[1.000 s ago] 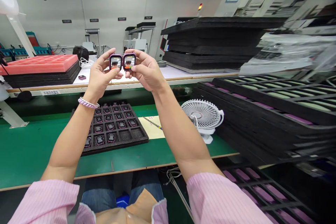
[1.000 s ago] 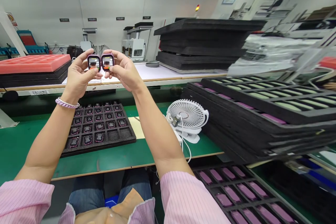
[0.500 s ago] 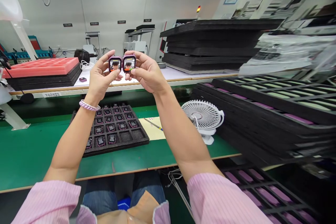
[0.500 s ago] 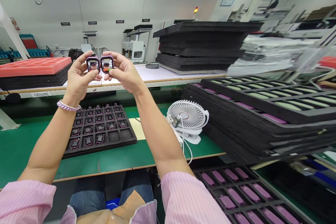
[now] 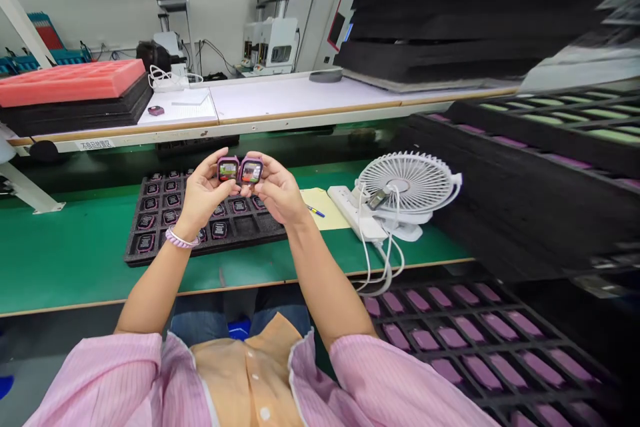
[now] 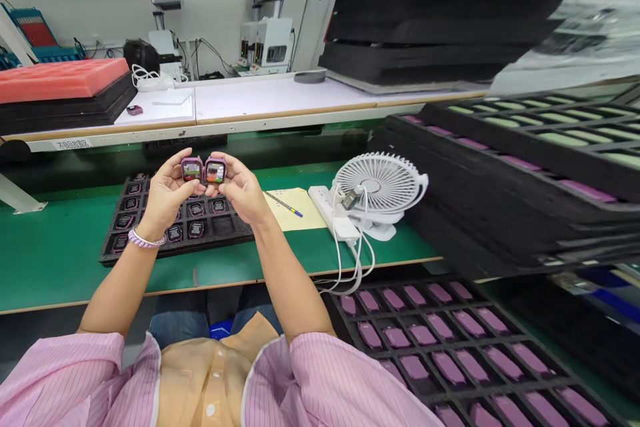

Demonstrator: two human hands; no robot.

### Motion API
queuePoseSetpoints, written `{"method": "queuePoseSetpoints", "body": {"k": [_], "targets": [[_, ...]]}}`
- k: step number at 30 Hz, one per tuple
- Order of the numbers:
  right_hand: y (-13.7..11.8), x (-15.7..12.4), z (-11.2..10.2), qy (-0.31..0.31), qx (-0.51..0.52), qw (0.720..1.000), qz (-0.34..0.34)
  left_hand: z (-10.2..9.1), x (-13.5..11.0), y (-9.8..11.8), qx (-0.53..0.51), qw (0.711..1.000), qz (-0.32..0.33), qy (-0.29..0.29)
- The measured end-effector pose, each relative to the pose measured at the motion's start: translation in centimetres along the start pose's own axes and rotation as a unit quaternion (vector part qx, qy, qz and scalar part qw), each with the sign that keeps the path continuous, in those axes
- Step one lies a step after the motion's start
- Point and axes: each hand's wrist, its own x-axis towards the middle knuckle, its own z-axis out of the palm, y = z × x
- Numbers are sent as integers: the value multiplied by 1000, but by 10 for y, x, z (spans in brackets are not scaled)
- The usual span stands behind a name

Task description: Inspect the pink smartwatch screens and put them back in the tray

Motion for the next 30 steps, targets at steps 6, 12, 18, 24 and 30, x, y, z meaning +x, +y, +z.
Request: {"method": "queuePoseSetpoints", "body": {"k": [6,12,18,24,30], "targets": [[31,-40,1,31,29,997,56,-6,-42,-21,16,998,-64,0],[37,-46,2,46,27,996,72,-3,-46,-24,46,996,-66,33],[37,-46,3,54,36,996,68,-1,-48,-22,25,998,-59,19],[37,-45,6,66,2,996,68,-3,-50,-22,38,996,-80,26],[38,-46,6,62,3,997,53,-6,-52,-23,39,996,-80,4]]}}
